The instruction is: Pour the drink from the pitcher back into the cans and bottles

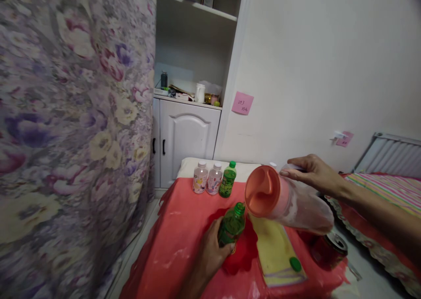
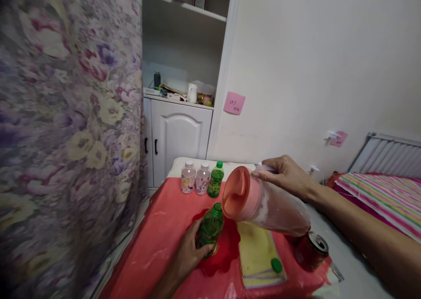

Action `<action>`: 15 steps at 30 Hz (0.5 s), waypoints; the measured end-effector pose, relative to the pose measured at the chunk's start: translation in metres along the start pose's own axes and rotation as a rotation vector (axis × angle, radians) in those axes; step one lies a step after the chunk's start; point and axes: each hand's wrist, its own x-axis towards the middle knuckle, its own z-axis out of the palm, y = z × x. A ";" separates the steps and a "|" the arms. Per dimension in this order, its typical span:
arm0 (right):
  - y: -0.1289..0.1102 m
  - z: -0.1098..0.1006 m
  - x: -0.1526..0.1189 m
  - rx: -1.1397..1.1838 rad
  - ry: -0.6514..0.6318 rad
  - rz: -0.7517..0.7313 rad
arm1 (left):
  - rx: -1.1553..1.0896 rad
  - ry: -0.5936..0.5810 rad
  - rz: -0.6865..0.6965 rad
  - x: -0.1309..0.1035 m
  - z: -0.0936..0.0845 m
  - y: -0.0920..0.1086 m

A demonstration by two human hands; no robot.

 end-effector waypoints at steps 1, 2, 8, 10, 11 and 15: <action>0.000 0.000 0.000 0.006 0.003 0.000 | 0.004 0.002 -0.001 0.000 0.000 0.000; 0.000 0.000 0.000 0.009 0.005 -0.001 | 0.007 0.003 0.001 0.000 0.000 -0.001; -0.001 0.000 0.000 0.009 0.013 -0.012 | -0.004 0.005 0.012 -0.001 -0.001 -0.002; 0.000 0.000 0.001 -0.006 0.018 -0.014 | -0.009 0.009 0.008 -0.002 -0.001 -0.002; 0.000 -0.001 0.001 -0.014 0.018 -0.015 | -0.012 0.011 0.006 -0.002 -0.001 -0.003; 0.006 -0.001 0.003 -0.021 0.004 -0.020 | -0.023 0.012 0.023 -0.001 0.000 -0.006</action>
